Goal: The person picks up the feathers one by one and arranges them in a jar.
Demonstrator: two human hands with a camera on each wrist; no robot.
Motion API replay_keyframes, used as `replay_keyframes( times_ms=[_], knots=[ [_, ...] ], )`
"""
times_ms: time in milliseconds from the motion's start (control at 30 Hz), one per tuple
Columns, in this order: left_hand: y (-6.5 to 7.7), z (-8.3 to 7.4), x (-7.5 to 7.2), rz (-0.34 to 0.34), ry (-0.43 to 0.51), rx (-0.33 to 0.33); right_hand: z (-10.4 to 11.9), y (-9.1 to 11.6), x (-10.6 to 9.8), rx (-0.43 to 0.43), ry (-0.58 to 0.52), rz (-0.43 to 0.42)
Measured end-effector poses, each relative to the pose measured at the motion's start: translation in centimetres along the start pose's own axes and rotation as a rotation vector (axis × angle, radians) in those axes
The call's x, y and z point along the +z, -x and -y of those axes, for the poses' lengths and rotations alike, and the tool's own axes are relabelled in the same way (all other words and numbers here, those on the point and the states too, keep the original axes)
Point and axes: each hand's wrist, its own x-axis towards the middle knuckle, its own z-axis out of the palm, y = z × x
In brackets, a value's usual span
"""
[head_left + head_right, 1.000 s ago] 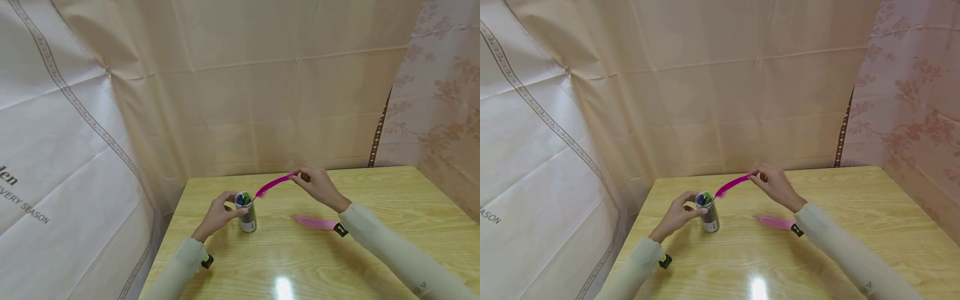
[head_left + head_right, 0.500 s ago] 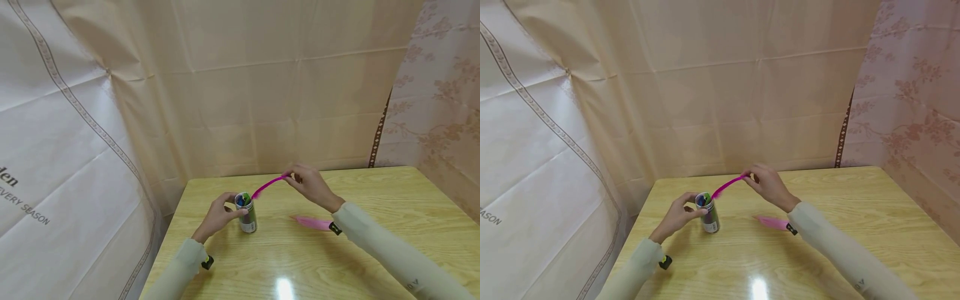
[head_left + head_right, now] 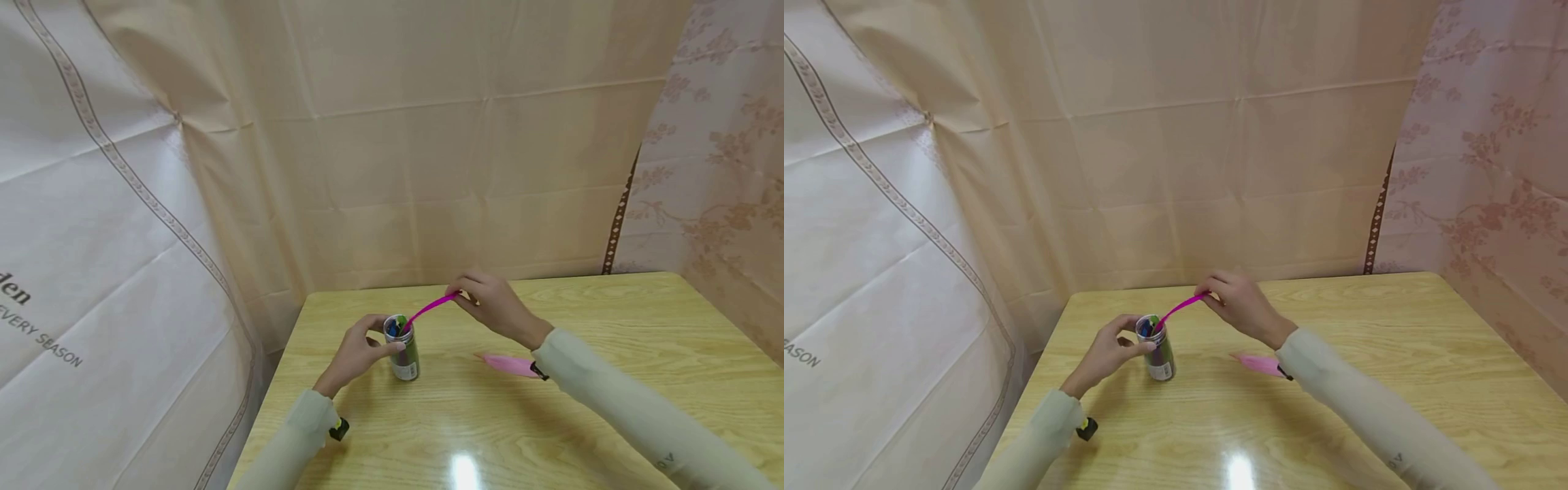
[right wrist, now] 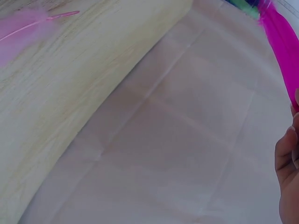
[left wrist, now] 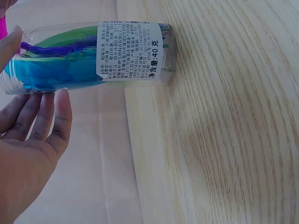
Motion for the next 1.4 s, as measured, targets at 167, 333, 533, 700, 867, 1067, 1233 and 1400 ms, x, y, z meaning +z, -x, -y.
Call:
replay_keyframes(
  times_ms=[167,333,533,700,867,1067,1233,1400],
  knots=[
    [0.1,0.0,0.0,-0.004,-0.002,0.002,0.6,-0.5,0.5,-0.032,0.014,0.065],
    [0.1,-0.2,0.0,-0.008,-0.002,0.0,1.2,-1.0,1.1,-0.041,0.013,0.116],
    [0.1,-0.4,0.0,-0.003,0.004,0.002,1.8,-1.4,2.3,-0.067,-0.007,0.152],
    [0.1,-0.4,-0.1,-0.005,0.003,-0.002,2.1,-1.3,3.5,-0.08,-0.033,0.18],
    [0.2,-0.3,-0.1,-0.001,0.005,-0.002,2.6,-1.1,4.4,-0.091,-0.059,0.196],
    [0.2,-0.3,0.0,-0.001,0.006,0.001,3.0,-0.9,5.4,-0.097,-0.069,0.226],
    [0.1,-0.3,0.0,-0.001,0.006,0.005,3.0,-0.8,5.6,-0.09,-0.067,0.216],
    [0.2,-0.4,0.0,-0.005,0.002,-0.001,2.8,-1.0,5.4,-0.041,-0.087,0.194]
  ],
)
